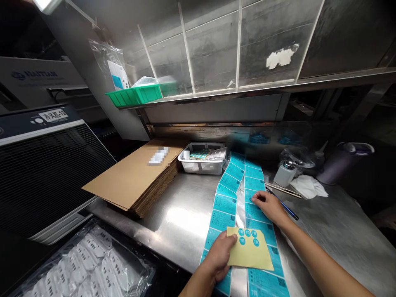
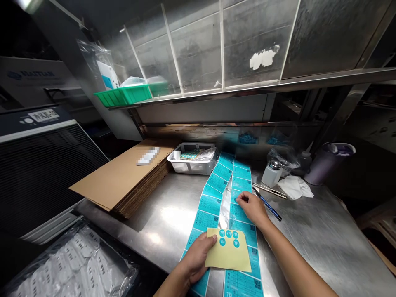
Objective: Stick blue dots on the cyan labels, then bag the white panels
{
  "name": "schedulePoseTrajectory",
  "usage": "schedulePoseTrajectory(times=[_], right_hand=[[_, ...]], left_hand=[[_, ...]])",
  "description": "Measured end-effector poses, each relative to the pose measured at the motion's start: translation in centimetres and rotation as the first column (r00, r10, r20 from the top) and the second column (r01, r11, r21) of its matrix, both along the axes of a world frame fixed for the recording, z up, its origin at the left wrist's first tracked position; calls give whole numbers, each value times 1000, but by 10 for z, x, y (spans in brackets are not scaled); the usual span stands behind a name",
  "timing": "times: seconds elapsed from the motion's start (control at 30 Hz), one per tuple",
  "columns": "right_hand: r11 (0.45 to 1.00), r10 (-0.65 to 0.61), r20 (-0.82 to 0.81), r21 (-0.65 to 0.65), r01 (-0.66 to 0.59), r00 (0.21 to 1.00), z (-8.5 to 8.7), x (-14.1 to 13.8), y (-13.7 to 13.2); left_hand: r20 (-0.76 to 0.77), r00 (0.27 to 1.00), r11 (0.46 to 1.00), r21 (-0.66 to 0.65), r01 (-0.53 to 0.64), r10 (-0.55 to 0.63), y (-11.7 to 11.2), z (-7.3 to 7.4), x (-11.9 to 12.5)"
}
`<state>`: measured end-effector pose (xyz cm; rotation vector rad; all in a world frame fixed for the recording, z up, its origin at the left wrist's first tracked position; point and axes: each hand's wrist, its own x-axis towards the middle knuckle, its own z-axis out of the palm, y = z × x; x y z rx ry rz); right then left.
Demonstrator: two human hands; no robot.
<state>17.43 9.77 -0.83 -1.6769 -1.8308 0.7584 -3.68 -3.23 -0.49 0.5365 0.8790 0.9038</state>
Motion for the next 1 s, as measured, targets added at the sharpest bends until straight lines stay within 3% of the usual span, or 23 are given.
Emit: schedulePoseTrajectory(times=[0.13, 0.3, 0.6, 0.7, 0.87, 1.0], right_hand=[[999, 13, 101, -51, -7, 995, -9, -6, 21], [996, 4, 222, -90, 17, 975, -14, -11, 24], [996, -83, 255, 1, 86, 963, 0, -16, 19], [998, -43, 183, 46, 35, 982, 11, -15, -2], [969, 243, 54, 36, -245, 968, 29, -18, -62], [948, 312, 67, 42, -316, 948, 29, -34, -102]], left_hand=[[-2, 1000, 1000, -6, -4, 4, 1, -1, -1], [-41, 999, 999, -32, -2, 1, 2, -3, -1], [33, 999, 1000, -12, -14, 15, 2, -3, -2], [105, 994, 999, -6, -41, 42, 2, -5, -3], [151, 987, 998, -5, -59, 59, 2, -6, -4], [108, 992, 998, 13, -64, 62, 1, -7, -3]])
